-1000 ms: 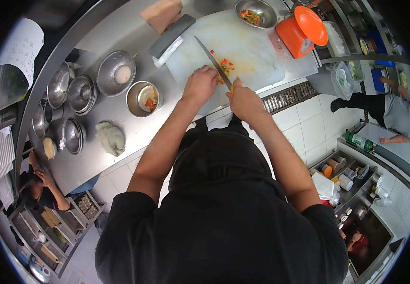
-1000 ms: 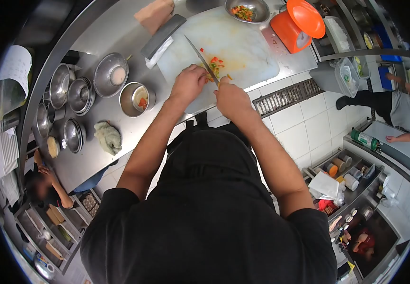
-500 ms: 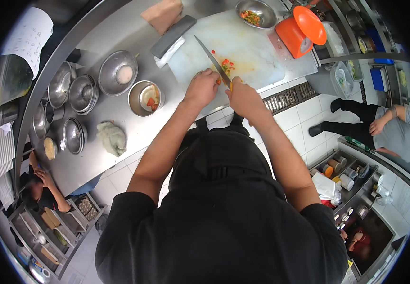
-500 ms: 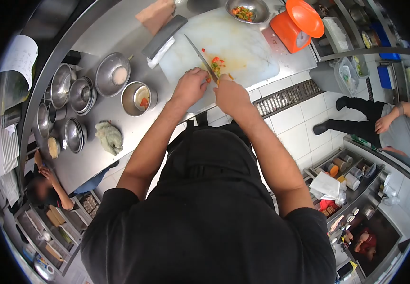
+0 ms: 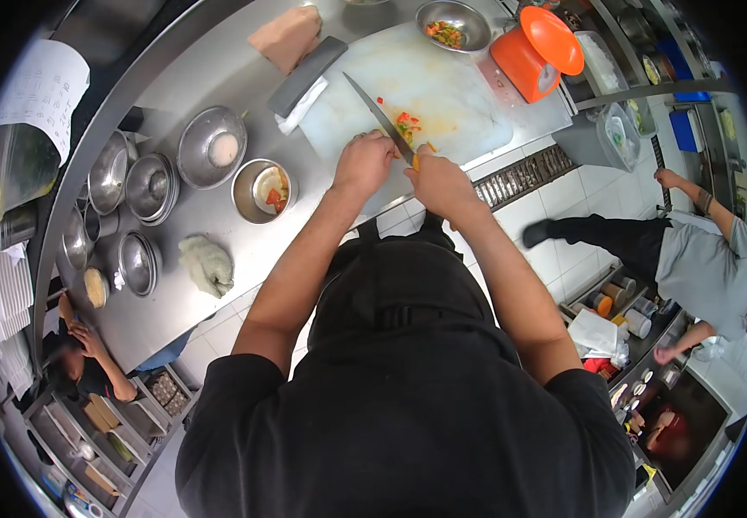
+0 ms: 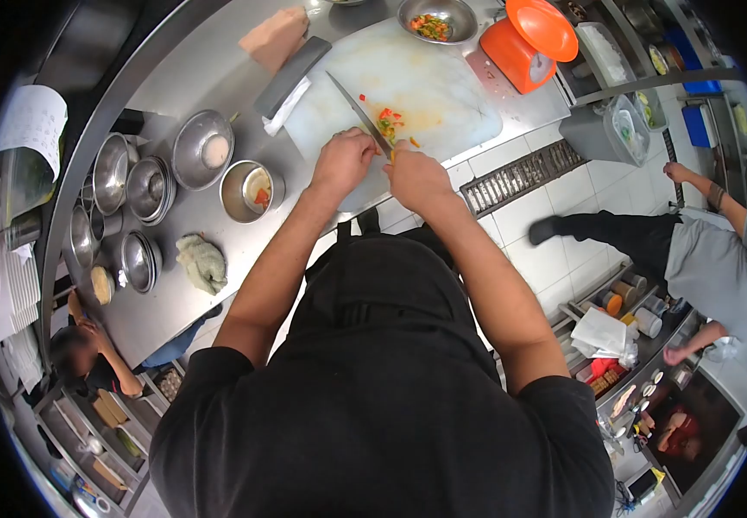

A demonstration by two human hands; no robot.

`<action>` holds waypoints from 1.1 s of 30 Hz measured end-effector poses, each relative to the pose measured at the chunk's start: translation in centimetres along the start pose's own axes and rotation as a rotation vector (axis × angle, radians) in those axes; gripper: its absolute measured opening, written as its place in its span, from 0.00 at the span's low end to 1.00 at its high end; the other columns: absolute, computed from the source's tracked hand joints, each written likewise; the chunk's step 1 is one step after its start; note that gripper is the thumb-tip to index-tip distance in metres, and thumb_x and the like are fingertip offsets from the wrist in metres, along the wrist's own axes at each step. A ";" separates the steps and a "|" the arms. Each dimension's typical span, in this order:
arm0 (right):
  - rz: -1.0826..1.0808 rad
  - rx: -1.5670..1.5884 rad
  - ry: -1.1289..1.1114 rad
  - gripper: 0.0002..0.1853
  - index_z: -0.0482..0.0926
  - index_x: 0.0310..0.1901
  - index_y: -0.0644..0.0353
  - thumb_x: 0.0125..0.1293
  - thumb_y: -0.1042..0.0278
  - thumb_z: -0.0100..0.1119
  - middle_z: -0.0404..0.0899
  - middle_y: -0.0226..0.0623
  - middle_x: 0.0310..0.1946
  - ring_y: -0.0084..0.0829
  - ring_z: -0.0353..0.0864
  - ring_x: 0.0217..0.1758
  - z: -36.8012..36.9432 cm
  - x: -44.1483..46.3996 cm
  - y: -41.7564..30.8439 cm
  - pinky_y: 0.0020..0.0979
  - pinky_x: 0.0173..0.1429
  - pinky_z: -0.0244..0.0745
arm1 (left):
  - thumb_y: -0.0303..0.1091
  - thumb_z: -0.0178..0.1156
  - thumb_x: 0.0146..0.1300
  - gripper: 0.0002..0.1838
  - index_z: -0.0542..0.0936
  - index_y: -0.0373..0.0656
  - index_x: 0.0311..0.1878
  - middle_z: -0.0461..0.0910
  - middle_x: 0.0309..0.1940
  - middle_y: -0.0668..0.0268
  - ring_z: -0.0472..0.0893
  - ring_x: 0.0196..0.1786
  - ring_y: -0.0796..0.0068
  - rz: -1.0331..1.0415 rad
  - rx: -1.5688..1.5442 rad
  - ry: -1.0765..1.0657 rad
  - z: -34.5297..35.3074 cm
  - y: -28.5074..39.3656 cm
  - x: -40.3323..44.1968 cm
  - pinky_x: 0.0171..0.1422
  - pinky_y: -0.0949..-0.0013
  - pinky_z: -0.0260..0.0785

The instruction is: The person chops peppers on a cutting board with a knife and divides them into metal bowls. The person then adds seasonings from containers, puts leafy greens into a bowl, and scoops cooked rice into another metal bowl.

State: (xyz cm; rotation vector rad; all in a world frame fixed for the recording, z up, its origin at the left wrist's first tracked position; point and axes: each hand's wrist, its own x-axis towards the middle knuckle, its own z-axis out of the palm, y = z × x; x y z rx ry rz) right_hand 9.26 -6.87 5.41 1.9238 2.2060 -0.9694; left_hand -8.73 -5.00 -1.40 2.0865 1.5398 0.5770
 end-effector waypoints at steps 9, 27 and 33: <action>0.099 -0.117 0.152 0.19 0.72 0.54 0.63 0.78 0.55 0.61 0.88 0.55 0.35 0.58 0.90 0.42 -3.1 -1.0 2.9 0.55 0.47 0.83 | 0.34 0.71 0.62 0.11 0.83 0.43 0.45 0.82 0.47 0.59 0.83 0.54 0.52 -0.070 0.049 0.064 0.0 1.9 2.0 0.60 0.51 0.75; 0.129 -0.021 0.129 0.20 0.72 0.54 0.65 0.79 0.54 0.60 0.88 0.56 0.35 0.60 0.89 0.41 -1.2 -2.3 5.2 0.57 0.47 0.82 | 0.24 0.59 0.67 0.18 0.86 0.39 0.58 0.86 0.54 0.54 0.82 0.59 0.49 0.090 0.009 0.008 0.4 1.6 3.1 0.68 0.52 0.75; 0.144 0.008 0.129 0.20 0.72 0.54 0.65 0.78 0.54 0.60 0.88 0.56 0.36 0.60 0.89 0.42 -0.8 -1.8 5.0 0.56 0.48 0.82 | 0.26 0.64 0.67 0.20 0.83 0.40 0.63 0.86 0.52 0.55 0.85 0.56 0.52 0.017 -0.054 -0.069 0.4 2.4 2.5 0.66 0.55 0.77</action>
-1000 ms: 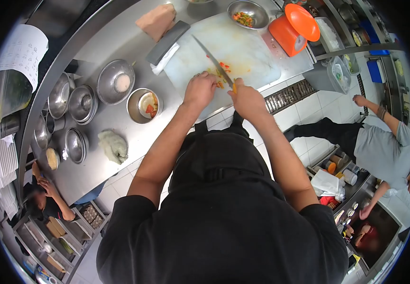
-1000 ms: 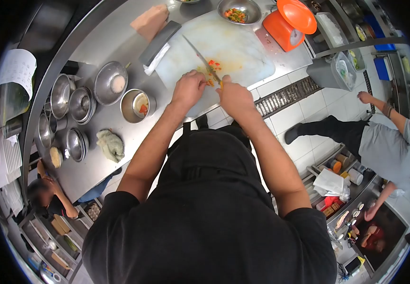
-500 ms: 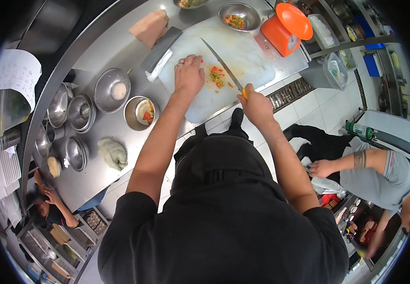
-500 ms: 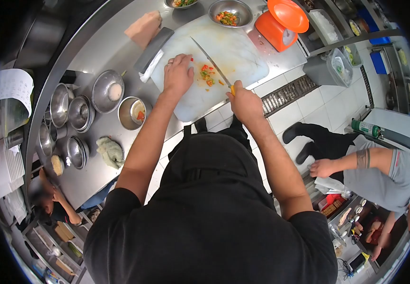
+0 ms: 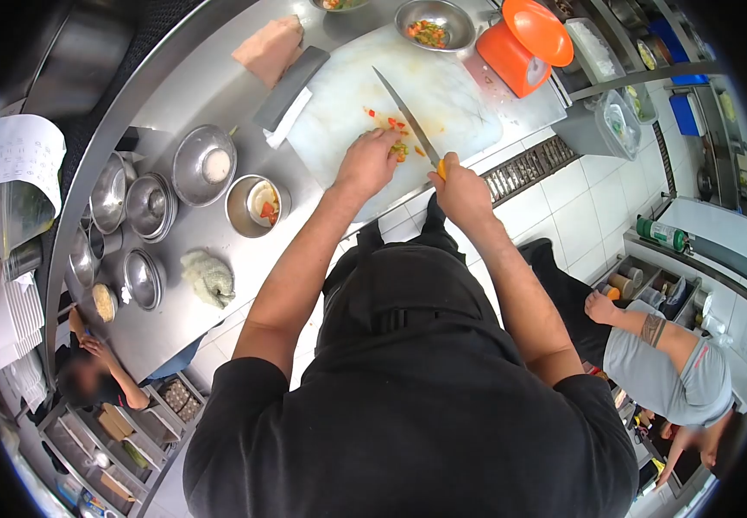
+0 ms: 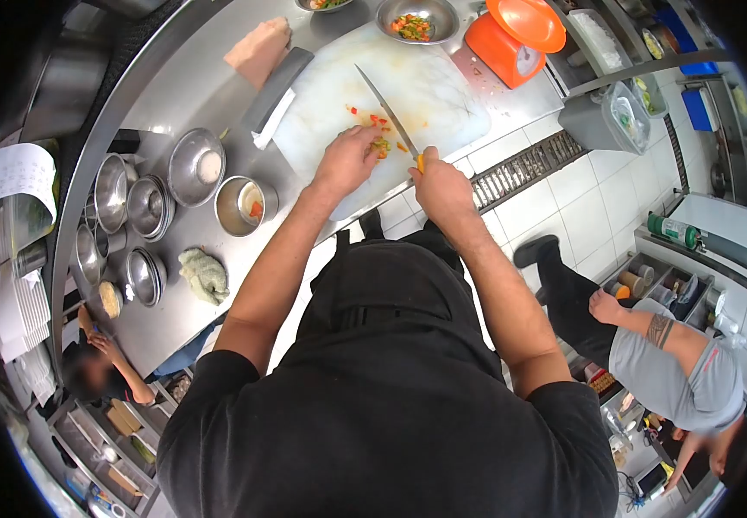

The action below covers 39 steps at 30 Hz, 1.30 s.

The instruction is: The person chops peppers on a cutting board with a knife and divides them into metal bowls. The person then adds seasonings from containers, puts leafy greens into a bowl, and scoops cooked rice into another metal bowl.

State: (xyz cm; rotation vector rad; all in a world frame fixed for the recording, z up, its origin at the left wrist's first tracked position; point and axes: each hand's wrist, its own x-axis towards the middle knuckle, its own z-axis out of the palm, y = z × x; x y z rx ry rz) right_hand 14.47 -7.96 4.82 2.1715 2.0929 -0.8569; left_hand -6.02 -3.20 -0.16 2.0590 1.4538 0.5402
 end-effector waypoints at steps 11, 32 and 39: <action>-0.033 -0.005 -0.108 0.19 0.71 0.55 0.67 0.79 0.57 0.58 0.88 0.57 0.37 0.58 0.90 0.43 -0.3 -0.5 -3.5 0.54 0.49 0.85 | 0.30 0.68 0.65 0.07 0.87 0.42 0.46 0.86 0.44 0.58 0.86 0.46 0.52 -0.064 0.003 -0.010 -0.6 0.0 0.5 0.53 0.54 0.80; -0.111 -0.071 0.110 0.20 0.70 0.54 0.60 0.73 0.58 0.67 0.87 0.46 0.44 0.50 0.90 0.46 -0.3 -1.0 0.2 0.48 0.47 0.84 | 0.52 0.74 0.63 0.32 0.80 0.50 0.68 0.76 0.69 0.56 0.71 0.75 0.48 0.137 0.085 0.348 -4.0 2.1 0.6 0.82 0.39 0.56; -0.328 -0.071 0.213 0.21 0.68 0.51 0.58 0.68 0.62 0.71 0.85 0.44 0.42 0.48 0.89 0.46 1.0 -0.6 2.9 0.48 0.48 0.84 | 0.67 0.75 0.55 0.52 0.71 0.56 0.80 0.63 0.82 0.54 0.53 0.88 0.51 0.274 0.310 -0.059 -2.4 2.6 3.8 0.91 0.35 0.30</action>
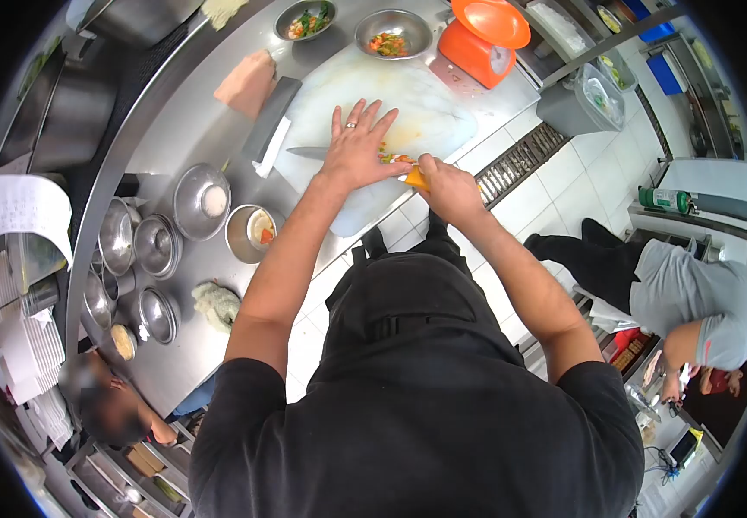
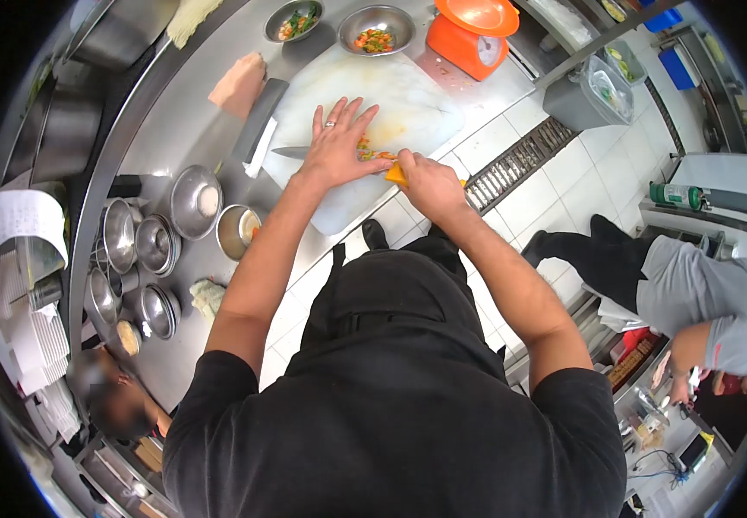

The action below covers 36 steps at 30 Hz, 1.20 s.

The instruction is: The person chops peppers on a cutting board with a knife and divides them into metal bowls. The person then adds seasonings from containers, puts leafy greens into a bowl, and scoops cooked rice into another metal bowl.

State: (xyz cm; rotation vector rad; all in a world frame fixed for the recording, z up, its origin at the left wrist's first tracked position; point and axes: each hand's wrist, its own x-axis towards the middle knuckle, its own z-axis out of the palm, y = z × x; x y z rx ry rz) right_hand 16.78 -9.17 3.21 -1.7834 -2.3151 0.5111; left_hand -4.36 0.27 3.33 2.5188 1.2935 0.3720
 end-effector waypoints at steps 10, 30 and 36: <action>-0.083 -0.010 -0.075 0.21 0.69 0.54 0.58 0.67 0.64 0.71 0.85 0.45 0.45 0.49 0.89 0.48 -0.1 1.8 1.1 0.47 0.50 0.84 | 0.55 0.75 0.60 0.30 0.84 0.54 0.63 0.72 0.74 0.61 0.62 0.84 0.55 0.049 -0.041 -0.004 1.0 -0.6 0.5 0.89 0.34 0.35; 0.291 0.125 -0.106 0.18 0.72 0.52 0.65 0.80 0.56 0.58 0.88 0.52 0.35 0.54 0.90 0.40 -2.7 1.9 -1.1 0.53 0.45 0.84 | 0.31 0.70 0.63 0.13 0.88 0.49 0.51 0.87 0.49 0.66 0.83 0.55 0.59 -0.128 -0.098 0.204 2.2 0.1 0.5 0.66 0.53 0.68; 0.329 0.047 -0.201 0.17 0.70 0.52 0.66 0.82 0.57 0.53 0.89 0.55 0.37 0.54 0.91 0.43 -1.4 1.9 -1.6 0.52 0.47 0.85 | 0.32 0.69 0.65 0.10 0.90 0.49 0.49 0.87 0.48 0.68 0.82 0.57 0.59 -0.095 -0.041 0.038 3.8 0.9 0.5 0.68 0.53 0.67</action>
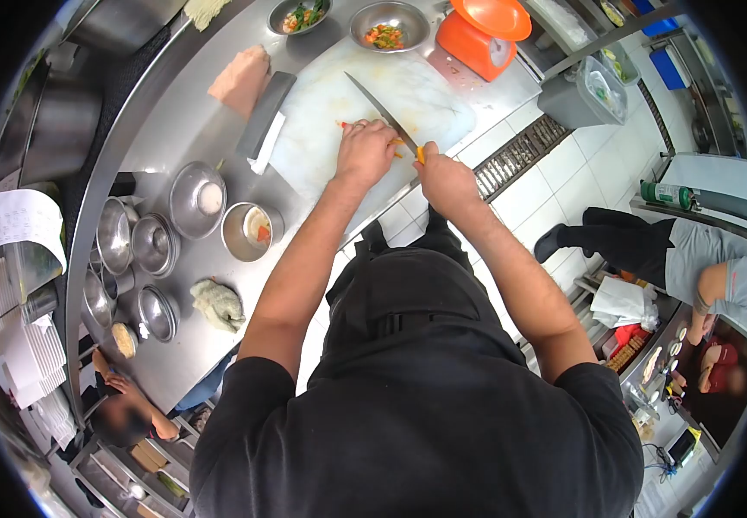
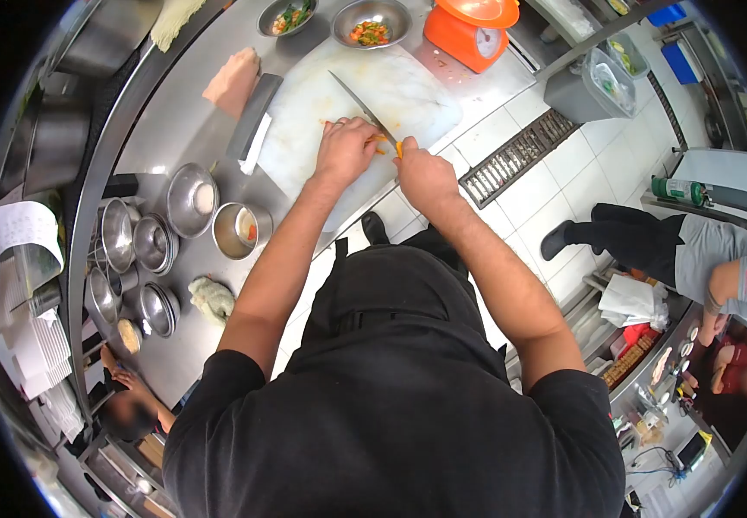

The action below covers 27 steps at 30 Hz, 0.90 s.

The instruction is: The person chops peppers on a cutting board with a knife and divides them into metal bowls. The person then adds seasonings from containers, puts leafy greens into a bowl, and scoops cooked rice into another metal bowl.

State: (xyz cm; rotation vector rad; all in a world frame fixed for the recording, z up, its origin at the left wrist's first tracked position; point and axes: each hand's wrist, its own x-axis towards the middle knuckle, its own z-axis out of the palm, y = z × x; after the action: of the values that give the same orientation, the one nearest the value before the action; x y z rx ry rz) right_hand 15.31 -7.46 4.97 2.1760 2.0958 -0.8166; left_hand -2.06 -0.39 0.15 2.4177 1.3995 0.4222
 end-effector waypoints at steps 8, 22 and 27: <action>-0.047 0.039 0.029 0.12 0.71 0.52 0.65 0.80 0.64 0.52 0.89 0.56 0.38 0.56 0.91 0.42 -0.4 1.4 -0.6 0.53 0.49 0.86 | 0.35 0.68 0.64 0.06 0.90 0.49 0.42 0.87 0.43 0.65 0.83 0.54 0.60 0.009 0.019 0.042 0.8 -0.2 0.4 0.64 0.52 0.67; 0.028 0.289 0.120 0.12 0.76 0.52 0.65 0.76 0.66 0.53 0.90 0.54 0.37 0.54 0.93 0.41 3.4 1.4 -0.6 0.51 0.46 0.87 | 0.31 0.69 0.60 0.02 0.85 0.46 0.34 0.85 0.37 0.62 0.83 0.47 0.53 0.051 -0.026 0.026 0.7 -0.9 0.8 0.58 0.48 0.68; -0.023 0.247 0.167 0.12 0.78 0.50 0.64 0.76 0.64 0.53 0.89 0.54 0.35 0.54 0.92 0.39 4.5 2.0 0.0 0.53 0.43 0.87 | 0.32 0.70 0.61 0.03 0.86 0.46 0.36 0.86 0.38 0.61 0.83 0.48 0.52 0.096 -0.048 0.036 1.5 -1.8 0.4 0.60 0.47 0.68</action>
State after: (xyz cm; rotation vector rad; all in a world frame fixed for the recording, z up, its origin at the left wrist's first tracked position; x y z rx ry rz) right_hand 13.69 -7.18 0.34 2.4244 2.2037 -0.9759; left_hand -2.62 0.65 -1.94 2.4570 1.2762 0.5194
